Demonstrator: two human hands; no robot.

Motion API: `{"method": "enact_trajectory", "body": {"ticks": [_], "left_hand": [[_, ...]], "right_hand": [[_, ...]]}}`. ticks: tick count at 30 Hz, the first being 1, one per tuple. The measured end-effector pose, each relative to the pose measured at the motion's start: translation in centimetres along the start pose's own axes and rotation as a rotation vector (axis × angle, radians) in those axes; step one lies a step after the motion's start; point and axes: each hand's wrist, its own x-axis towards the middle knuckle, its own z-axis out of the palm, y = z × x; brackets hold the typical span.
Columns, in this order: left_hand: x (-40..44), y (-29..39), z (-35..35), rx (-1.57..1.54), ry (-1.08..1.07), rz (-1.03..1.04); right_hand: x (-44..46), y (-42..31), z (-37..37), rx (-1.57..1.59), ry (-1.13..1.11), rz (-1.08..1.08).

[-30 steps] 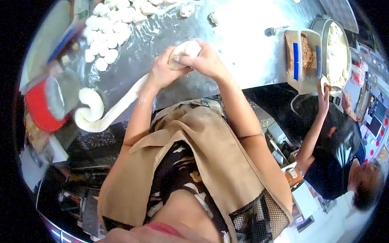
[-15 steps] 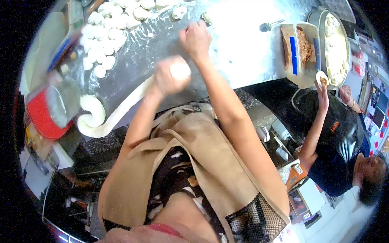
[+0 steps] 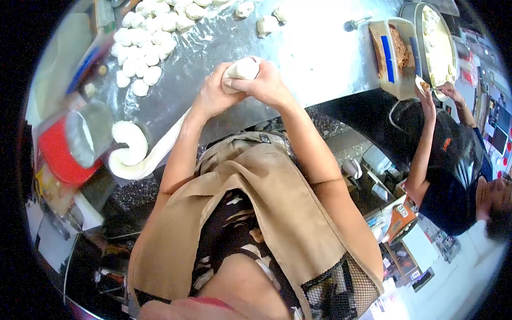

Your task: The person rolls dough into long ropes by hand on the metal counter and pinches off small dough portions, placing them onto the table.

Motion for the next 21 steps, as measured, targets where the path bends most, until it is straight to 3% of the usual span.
{"method": "enact_trajectory", "body": {"ticks": [1, 3, 4, 9, 12, 14, 15, 18, 20, 21], "left_hand": [[0.1, -0.6, 0.2, -0.002, -0.005, 0.000], [0.3, -1.3, 0.7, 0.096, 0.015, 0.071], [0.3, -1.1, 0.6, 0.146, 0.017, 0.044], [1.0, -2.5, 0.6, 0.119, 0.014, 0.058], [1.2, -2.2, -0.1, 0.181, 0.146, 0.162], [1.5, -4.2, -0.3, 0.396, 0.136, 0.278], [0.5, 0.4, -0.8, -0.007, 0.181, 0.295], [-0.7, 0.8, -1.8, -0.200, 0.186, 0.128], [-1.0, -3.2, -2.7, -0.348, 0.244, 0.019], [-0.9, -3.8, -2.9, -0.353, 0.244, 0.019]], "right_hand": [[-0.3, -1.0, 0.2, 0.000, 0.005, 0.003], [-1.1, -2.5, 0.6, -0.638, 0.244, -0.325], [-1.0, -2.6, 1.3, -0.689, 0.376, -0.478], [0.9, -1.2, 3.3, -0.793, 0.358, -0.499], [4.4, 1.4, 3.6, -0.758, 0.425, -0.591], [10.0, 3.6, 2.5, -0.658, 0.496, -0.442], [13.3, 4.6, 1.6, -0.652, 0.497, -0.460], [17.0, 5.3, 2.3, -0.603, 0.580, -0.448], [12.7, 3.5, 2.1, -0.786, 0.516, -0.550], [10.4, 3.5, 1.4, -0.888, 0.339, -0.483]]}}
